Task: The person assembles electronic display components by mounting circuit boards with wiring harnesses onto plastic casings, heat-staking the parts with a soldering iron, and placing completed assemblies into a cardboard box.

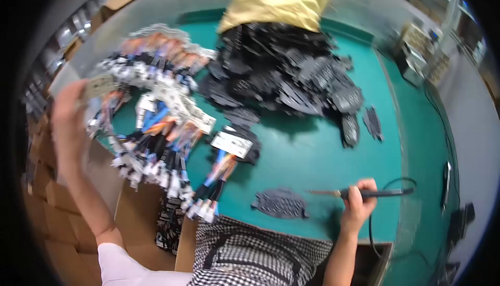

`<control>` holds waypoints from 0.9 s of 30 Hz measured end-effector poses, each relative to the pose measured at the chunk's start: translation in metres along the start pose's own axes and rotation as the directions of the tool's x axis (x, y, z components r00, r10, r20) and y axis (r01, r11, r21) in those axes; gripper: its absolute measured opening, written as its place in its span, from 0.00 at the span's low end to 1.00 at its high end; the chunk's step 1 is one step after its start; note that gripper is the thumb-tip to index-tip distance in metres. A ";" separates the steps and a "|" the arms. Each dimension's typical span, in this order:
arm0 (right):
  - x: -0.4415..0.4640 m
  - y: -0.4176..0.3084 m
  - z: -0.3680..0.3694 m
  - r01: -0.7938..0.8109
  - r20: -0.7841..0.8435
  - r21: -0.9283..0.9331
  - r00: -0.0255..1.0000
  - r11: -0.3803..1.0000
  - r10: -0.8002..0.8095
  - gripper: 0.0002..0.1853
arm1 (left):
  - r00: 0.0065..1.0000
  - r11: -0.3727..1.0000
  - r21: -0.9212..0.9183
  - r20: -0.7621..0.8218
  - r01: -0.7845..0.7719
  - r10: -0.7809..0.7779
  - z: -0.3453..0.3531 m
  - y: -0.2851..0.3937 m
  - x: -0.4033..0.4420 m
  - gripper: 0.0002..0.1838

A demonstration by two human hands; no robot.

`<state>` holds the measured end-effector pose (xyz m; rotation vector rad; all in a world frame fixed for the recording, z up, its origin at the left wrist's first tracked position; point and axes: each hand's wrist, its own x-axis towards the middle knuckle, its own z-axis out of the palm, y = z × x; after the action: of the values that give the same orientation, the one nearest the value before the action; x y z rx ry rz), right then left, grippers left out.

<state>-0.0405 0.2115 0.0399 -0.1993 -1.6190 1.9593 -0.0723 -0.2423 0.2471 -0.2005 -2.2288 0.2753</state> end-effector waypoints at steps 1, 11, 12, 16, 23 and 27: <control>-0.001 0.000 0.002 0.011 -0.023 -0.012 1.000 1.000 -0.011 0.08 | 0.999 0.998 0.060 -0.003 0.037 -0.037 -0.019 -0.002 -0.006 0.23; 0.000 -0.003 -0.005 -0.015 0.056 0.075 0.998 0.997 0.011 0.08 | 0.864 0.712 -0.673 0.220 -0.202 0.453 0.027 0.222 -0.085 0.18; 0.000 -0.002 -0.006 -0.016 0.053 0.073 0.999 0.997 0.013 0.08 | 0.866 0.686 -0.710 0.231 -0.161 0.443 0.036 0.233 -0.092 0.17; 0.000 -0.002 -0.005 -0.013 0.070 0.069 0.998 0.998 0.008 0.09 | 0.866 0.624 -0.776 0.247 -0.091 0.434 0.052 0.254 -0.110 0.18; -0.001 -0.003 -0.004 -0.019 0.075 0.062 0.997 0.998 0.014 0.09 | 0.852 0.583 -0.809 0.253 -0.072 0.457 0.061 0.263 -0.120 0.17; -0.002 -0.003 -0.005 -0.025 0.082 0.060 0.996 0.998 0.020 0.08 | 0.848 0.553 -0.832 0.263 -0.042 0.461 0.062 0.261 -0.122 0.17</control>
<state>-0.0359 0.2153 0.0408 -0.1151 -1.6117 2.0548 -0.0327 -0.0283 0.0483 -1.0836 -2.6432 -0.6635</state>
